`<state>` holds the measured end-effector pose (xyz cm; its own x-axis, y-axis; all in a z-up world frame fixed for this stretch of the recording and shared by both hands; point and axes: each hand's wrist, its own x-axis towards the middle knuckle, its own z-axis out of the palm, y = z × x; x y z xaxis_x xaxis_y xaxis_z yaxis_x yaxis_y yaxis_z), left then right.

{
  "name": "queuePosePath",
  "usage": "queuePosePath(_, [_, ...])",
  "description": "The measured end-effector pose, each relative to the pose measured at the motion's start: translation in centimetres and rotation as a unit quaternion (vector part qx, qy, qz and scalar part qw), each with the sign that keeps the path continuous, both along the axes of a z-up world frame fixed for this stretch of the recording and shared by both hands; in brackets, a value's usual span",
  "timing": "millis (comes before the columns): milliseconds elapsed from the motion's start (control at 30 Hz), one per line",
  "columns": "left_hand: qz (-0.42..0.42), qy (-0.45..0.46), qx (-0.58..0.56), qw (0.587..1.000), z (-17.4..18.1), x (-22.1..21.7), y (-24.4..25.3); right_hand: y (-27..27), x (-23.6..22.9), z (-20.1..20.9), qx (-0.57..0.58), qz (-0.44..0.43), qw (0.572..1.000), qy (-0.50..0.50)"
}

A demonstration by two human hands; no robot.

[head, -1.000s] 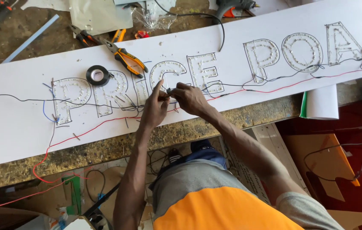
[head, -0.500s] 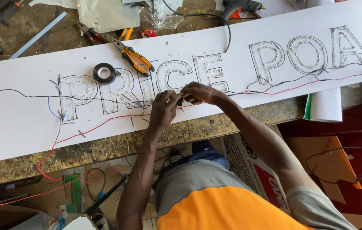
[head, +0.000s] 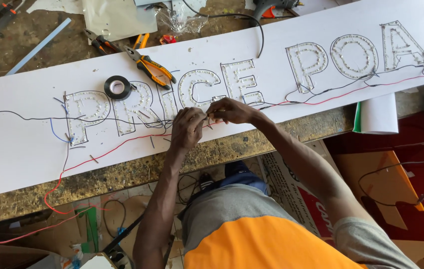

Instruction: The person assembles an LED sign by connecting wires to light strips arranged in the shape of letters on a white board. They use electrical tape to secure the wires and a utility knife to cut black tape, which is then applied to the board.

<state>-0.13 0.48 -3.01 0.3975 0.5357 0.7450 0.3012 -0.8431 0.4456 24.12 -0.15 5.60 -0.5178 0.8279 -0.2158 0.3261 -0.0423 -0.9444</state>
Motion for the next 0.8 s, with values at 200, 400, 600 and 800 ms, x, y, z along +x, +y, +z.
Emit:
queuePosePath(200, [0.103,-0.123,-0.173,0.972,-0.6,1.5,0.3,-0.1,-1.6,-4.8,0.356,-0.072,0.93,-0.059])
queuePosePath(400, [0.048,-0.098,-0.373,0.921,1.6,0.7,0.5,-2.2,-2.2,-5.5,0.429,-0.098,0.886,-0.146])
queuePosePath(600, [0.048,-0.093,-0.385,0.917,3.8,0.9,0.0,-2.1,-3.8,-5.1,0.541,-0.094,0.787,-0.282])
queuePosePath(800, [-0.016,-0.061,-0.422,0.905,4.8,-0.6,0.2,-1.4,-3.5,-3.2,0.562,-0.087,0.771,-0.285])
